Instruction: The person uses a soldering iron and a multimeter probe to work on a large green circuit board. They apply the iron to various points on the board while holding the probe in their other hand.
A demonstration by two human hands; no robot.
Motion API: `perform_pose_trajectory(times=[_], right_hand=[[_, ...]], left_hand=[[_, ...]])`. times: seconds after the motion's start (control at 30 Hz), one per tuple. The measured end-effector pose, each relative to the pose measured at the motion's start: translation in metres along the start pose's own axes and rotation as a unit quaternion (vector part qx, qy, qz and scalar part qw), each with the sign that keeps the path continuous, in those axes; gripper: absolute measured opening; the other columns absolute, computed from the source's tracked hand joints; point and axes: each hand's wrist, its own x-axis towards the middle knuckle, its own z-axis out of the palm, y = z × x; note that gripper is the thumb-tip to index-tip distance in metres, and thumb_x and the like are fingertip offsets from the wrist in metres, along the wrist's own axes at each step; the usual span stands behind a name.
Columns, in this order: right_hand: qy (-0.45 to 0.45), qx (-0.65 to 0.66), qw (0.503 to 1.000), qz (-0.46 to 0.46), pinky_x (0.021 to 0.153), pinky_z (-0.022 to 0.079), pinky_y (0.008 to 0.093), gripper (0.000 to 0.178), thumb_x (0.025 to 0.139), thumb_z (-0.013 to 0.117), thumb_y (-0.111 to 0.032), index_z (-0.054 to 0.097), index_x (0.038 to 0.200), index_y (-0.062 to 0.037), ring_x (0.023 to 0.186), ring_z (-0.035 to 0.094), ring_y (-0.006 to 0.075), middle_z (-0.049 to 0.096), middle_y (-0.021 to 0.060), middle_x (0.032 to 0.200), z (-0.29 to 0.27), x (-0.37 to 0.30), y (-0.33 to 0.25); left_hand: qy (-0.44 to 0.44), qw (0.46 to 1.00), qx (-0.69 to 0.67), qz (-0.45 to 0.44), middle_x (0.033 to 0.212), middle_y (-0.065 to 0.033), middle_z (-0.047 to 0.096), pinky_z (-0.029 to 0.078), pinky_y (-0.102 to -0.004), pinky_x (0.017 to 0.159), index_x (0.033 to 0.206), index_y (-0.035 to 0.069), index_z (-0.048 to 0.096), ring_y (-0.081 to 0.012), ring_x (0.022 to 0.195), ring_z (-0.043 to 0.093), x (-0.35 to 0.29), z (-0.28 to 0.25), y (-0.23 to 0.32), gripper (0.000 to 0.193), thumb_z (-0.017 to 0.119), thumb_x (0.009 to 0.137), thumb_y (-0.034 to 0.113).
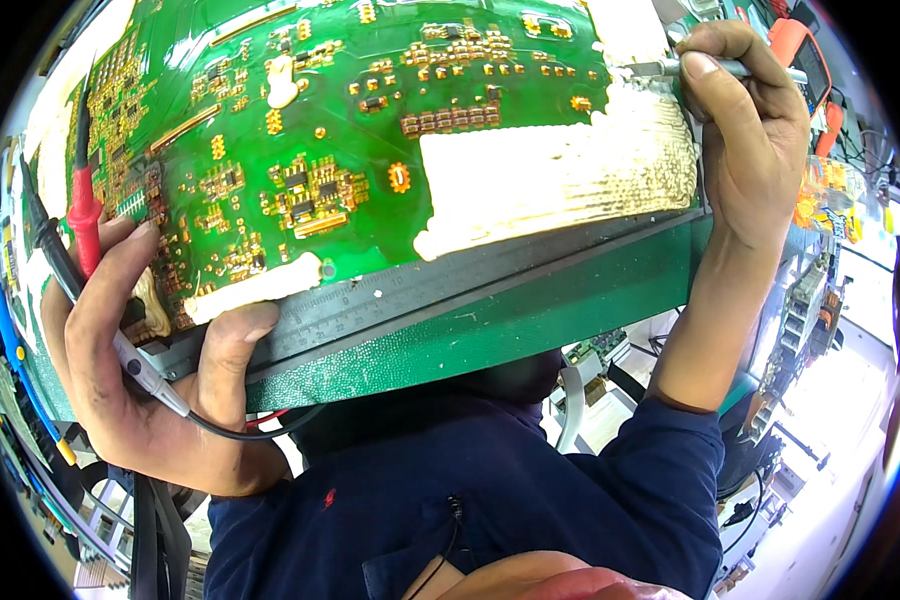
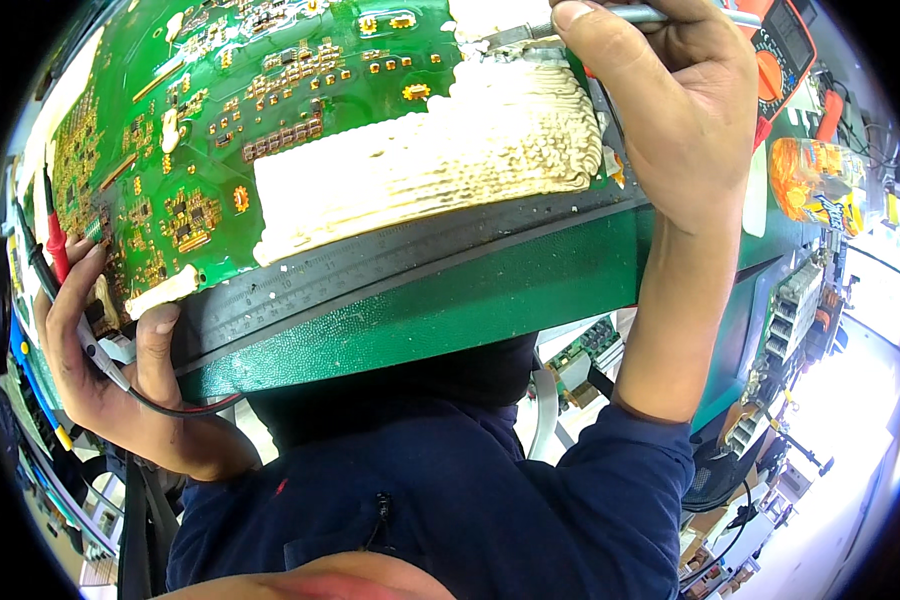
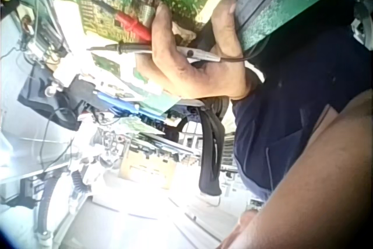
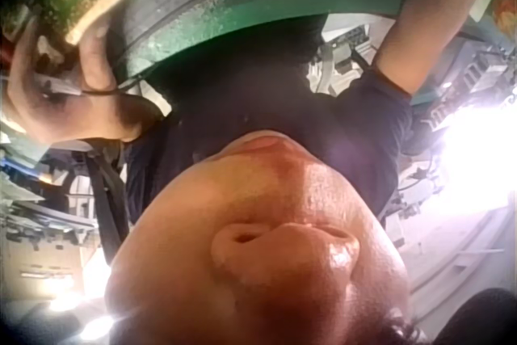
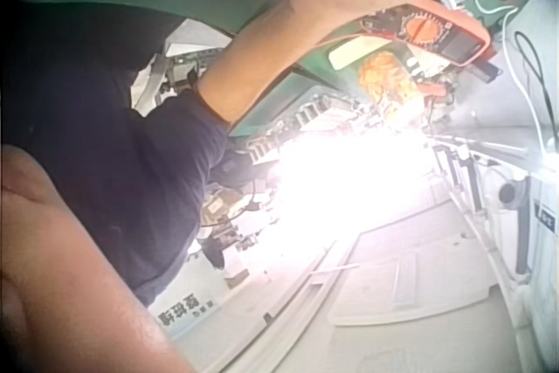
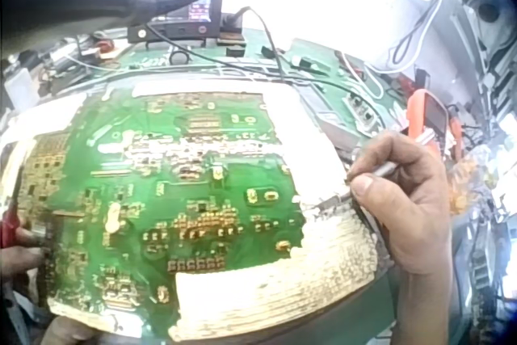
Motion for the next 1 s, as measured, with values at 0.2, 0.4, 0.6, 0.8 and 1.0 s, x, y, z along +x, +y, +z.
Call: perform_pose_trajectory(times=[0.2, 0.4, 0.6, 0.8, 1.0], right_hand=[[-0.004, 0.004, 0.999, 0.036, 0.062, 0.029, 0.0189, 0.016, 0.092, 0.063, -0.005, 0.064, 0.105, 0.0037, 0.068, 0.042, 0.0018, 0.058, -0.0021, 0.083, 0.003, 0.000, -0.002], [0.002, 0.016, 0.999, 0.041, 0.061, 0.030, 0.0180, 0.016, 0.093, 0.063, -0.006, 0.064, 0.106, 0.0041, 0.066, 0.043, 0.0013, 0.058, -0.0028, 0.079, 0.005, 0.000, -0.001], [0.019, -0.001, 0.999, 0.033, 0.057, 0.025, 0.0190, 0.020, 0.093, 0.065, -0.008, 0.066, 0.109, 0.0053, 0.063, 0.039, 0.0004, 0.052, -0.0056, 0.071, 0.010, 0.000, -0.006], [0.013, -0.046, 0.998, 0.049, 0.056, 0.023, 0.0195, 0.023, 0.094, 0.065, -0.008, 0.067, 0.112, 0.0059, 0.061, 0.037, 0.0003, 0.049, -0.0056, 0.067, 0.014, -0.002, -0.012], [0.030, -0.005, 0.999, -0.012, 0.060, 0.028, 0.0189, 0.023, 0.091, 0.066, -0.004, 0.066, 0.112, 0.0056, 0.065, 0.041, 0.0022, 0.054, -0.0030, 0.075, 0.011, 0.001, -0.001]], left_hand=[[0.003, 1.000, 0.005, 0.000, 0.119, -0.0172, 0.064, 0.044, -0.0392, 0.106, 0.115, -0.003, 0.067, -0.0290, 0.117, 0.061, 0.001, 0.000, 0.002, 0.053, 0.085, 0.073, 0.022], [0.008, 1.000, 0.003, -0.002, 0.119, -0.0169, 0.064, 0.044, -0.0387, 0.105, 0.115, -0.002, 0.067, -0.0284, 0.116, 0.061, 0.000, 0.001, 0.002, 0.054, 0.086, 0.071, 0.023], [0.005, 1.000, 0.010, 0.004, 0.119, -0.0165, 0.064, 0.044, -0.0380, 0.104, 0.115, -0.002, 0.067, -0.0281, 0.116, 0.061, 0.001, -0.002, 0.002, 0.055, 0.087, 0.071, 0.023], [0.006, 1.000, 0.003, -0.005, 0.118, -0.0164, 0.065, 0.044, -0.0380, 0.105, 0.116, -0.002, 0.067, -0.0284, 0.116, 0.061, -0.001, 0.000, 0.002, 0.055, 0.087, 0.071, 0.023], [0.010, 1.000, 0.000, -0.006, 0.118, -0.0165, 0.065, 0.044, -0.0385, 0.104, 0.116, -0.002, 0.067, -0.0286, 0.116, 0.061, 0.000, 0.000, 0.002, 0.055, 0.087, 0.071, 0.023]])
